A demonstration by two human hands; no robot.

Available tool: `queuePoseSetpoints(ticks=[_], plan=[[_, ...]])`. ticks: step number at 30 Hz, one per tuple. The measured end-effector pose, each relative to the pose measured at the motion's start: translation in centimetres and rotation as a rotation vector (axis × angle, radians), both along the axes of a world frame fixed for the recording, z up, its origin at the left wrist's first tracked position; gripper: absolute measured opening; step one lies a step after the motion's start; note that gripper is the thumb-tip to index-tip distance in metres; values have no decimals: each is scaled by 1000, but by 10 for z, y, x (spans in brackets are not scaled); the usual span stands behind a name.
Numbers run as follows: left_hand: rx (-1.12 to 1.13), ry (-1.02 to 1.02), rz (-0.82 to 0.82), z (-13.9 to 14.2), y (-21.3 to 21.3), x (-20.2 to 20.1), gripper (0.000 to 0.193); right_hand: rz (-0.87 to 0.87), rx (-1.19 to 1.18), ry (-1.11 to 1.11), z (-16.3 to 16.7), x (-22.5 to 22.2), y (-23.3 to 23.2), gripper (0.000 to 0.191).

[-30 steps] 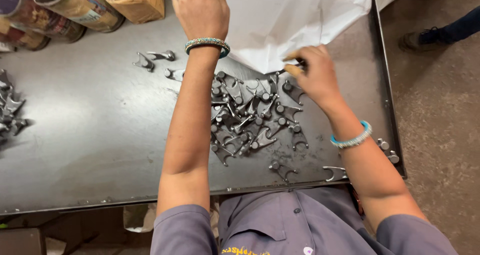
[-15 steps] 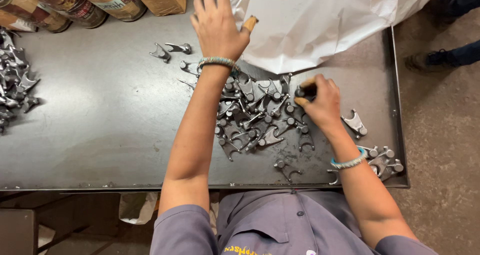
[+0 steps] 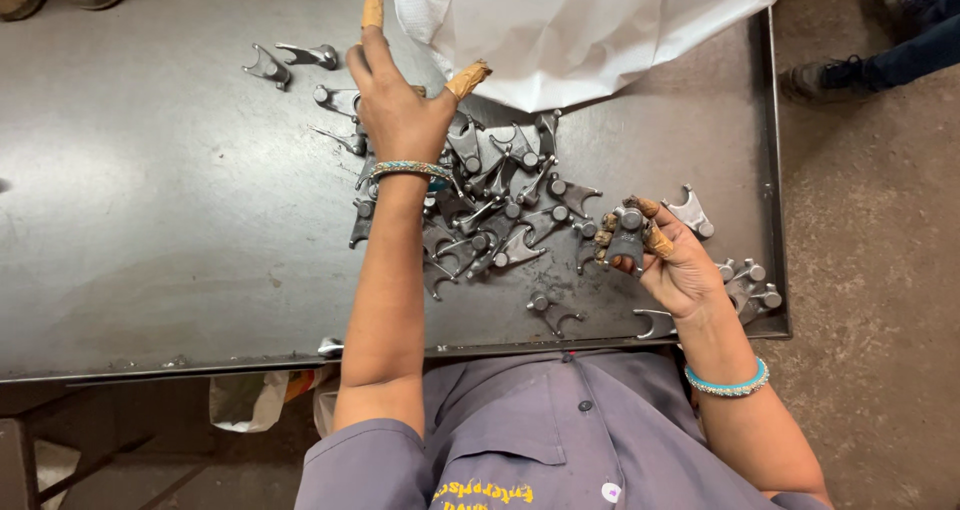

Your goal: The person picks up metal fork-shaped castings one at a time from a metal table, turns them over and rubs them to check their surfaces, and places accepted pieces into a white paper bag at the edge of the table. At one point the person hands a casting to another person standing beside the table.

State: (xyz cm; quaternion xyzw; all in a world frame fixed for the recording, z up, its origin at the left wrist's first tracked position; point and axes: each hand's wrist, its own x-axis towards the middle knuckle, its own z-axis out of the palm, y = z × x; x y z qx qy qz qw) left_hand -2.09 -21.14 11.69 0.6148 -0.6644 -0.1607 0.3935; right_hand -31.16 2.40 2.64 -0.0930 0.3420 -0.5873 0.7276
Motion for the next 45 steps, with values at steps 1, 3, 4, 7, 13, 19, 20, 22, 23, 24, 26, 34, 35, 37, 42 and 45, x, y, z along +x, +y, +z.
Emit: queuePoseSetpoints(ticks=[1,3,4,7,13,19,20,22,23,24,26,34,35,37,42,45], plan=[[-16,3,-2,-3,0,-2,107,-6,22,-1,0,1,1,44],[32,8,2,-9,-1,-6,103,-11,50,-8,4,4,0,44],[56,11,5,-12,-2,-7,102,-10,56,-14,7,6,-1,44],[59,22,16,-22,-6,-11,92,34,71,85,24,13,-9,44],[-4,107,12,-35,-13,-18,87,576,116,781,78,25,-48,35],[80,151,36,-43,-17,-18,89,42,-186,589,121,32,-112,34],[39,141,31,-44,-17,-17,88,-88,-183,535,124,34,-119,39],[-48,120,19,-45,-18,-16,86,-107,-188,725,124,41,-120,43],[-35,130,11,-45,-18,-14,83,5,-187,968,120,50,-113,43],[-21,143,2,-44,-17,-13,80,120,-183,1210,117,54,-104,43],[-9,160,-4,-41,-12,-10,77,361,-19,1649,106,70,-76,50],[96,373,-92,-21,83,-9,85,130,-277,2000,63,79,-24,41],[125,369,-120,-20,101,-9,81,155,-196,1894,58,74,-21,40],[155,392,-176,-21,135,-11,72,208,-44,1676,49,61,-15,38],[213,444,-280,-32,200,-17,58,8,-195,629,28,37,9,34],[209,420,-344,-36,215,-15,53,-34,-80,344,16,31,20,36]])
